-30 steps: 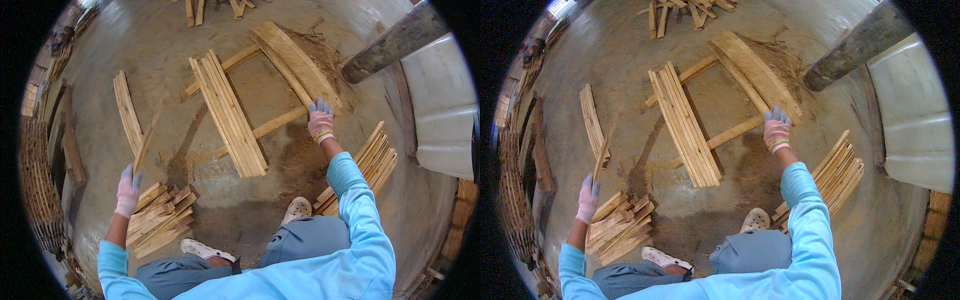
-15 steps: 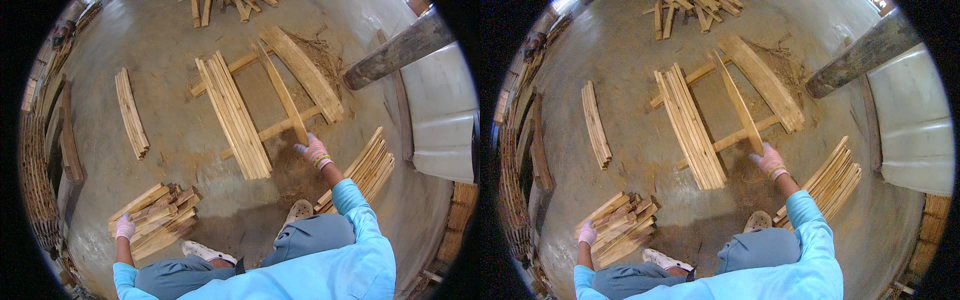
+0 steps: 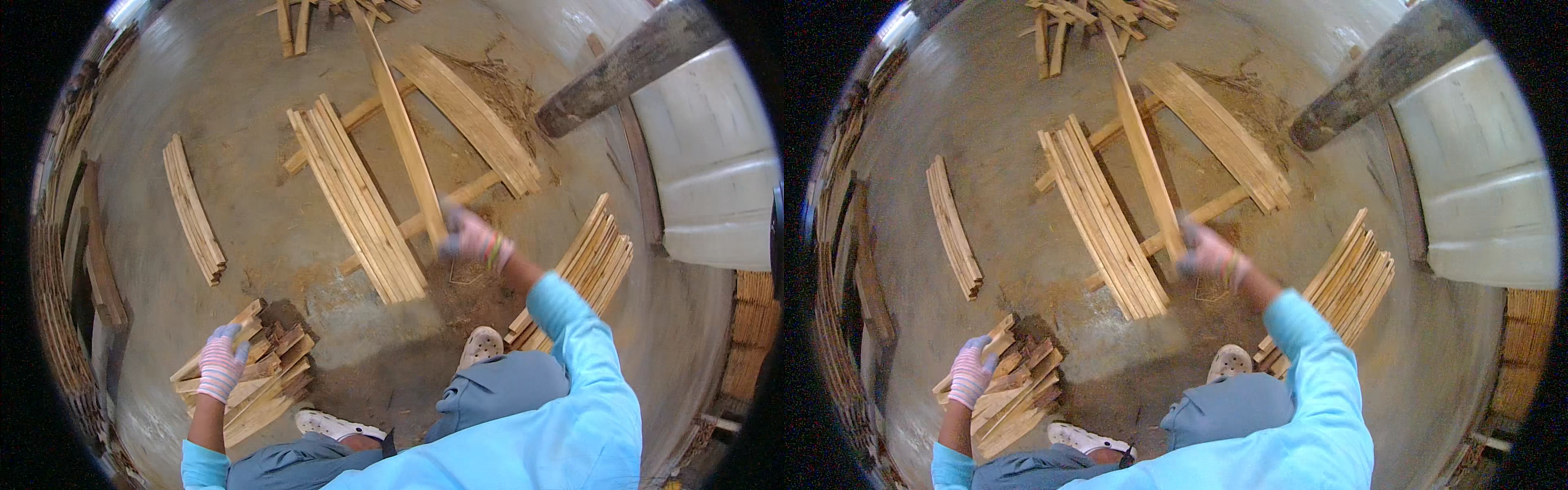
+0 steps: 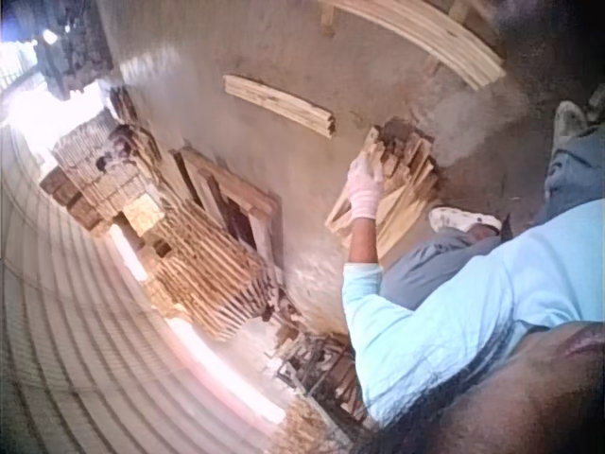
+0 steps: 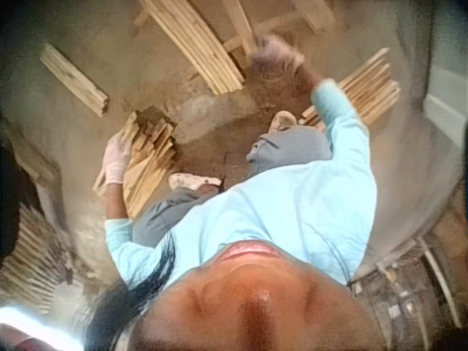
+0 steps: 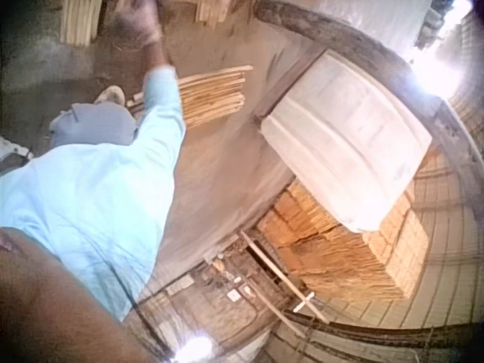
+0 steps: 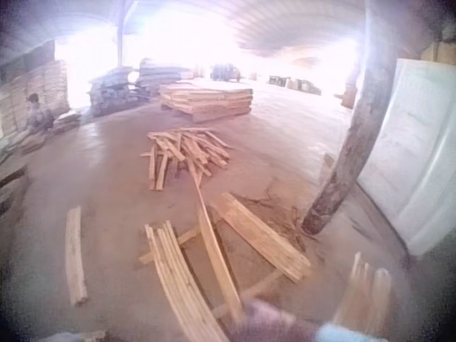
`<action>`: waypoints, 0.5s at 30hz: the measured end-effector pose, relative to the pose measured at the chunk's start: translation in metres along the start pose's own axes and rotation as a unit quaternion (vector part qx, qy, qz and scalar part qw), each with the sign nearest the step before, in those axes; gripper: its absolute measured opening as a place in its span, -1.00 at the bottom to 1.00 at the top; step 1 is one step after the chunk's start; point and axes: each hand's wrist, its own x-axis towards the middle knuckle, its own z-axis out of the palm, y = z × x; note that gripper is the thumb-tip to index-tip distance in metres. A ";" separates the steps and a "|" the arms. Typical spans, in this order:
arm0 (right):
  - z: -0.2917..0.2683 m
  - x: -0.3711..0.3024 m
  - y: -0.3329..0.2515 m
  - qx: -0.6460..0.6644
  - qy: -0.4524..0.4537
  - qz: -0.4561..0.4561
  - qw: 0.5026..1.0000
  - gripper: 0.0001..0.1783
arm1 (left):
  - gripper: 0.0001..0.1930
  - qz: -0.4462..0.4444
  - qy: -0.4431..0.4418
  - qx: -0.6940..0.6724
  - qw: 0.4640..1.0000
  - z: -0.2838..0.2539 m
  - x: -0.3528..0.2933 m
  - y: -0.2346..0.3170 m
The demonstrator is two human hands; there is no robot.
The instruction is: The person sorts and stacks thin wooden planks on the floor in a workshop. They pick up planks one by one, align them, and place them into neat piles, then lift a completed stack and move it to a larger pile.
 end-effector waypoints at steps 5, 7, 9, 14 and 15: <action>-0.151 0.092 -0.036 0.123 0.267 -0.015 0.956 0.37 | -0.55 0.094 -0.071 0.034 0.992 0.020 0.048 0.064; -0.166 0.093 -0.024 -0.164 0.234 0.179 0.941 0.53 | -0.53 0.109 -0.026 0.009 0.994 0.029 0.069 0.074; -0.163 0.081 -0.003 -0.346 0.194 0.318 0.861 0.59 | -0.52 0.081 0.002 0.010 0.997 0.037 0.088 0.075; -0.161 0.046 0.051 -0.376 0.110 0.457 0.799 0.50 | -0.51 -0.005 -0.051 -0.031 0.998 0.058 0.107 0.074; -0.159 0.044 0.055 -0.400 0.109 0.433 0.801 0.46 | -0.51 0.002 -0.033 -0.063 0.997 0.066 0.107 0.083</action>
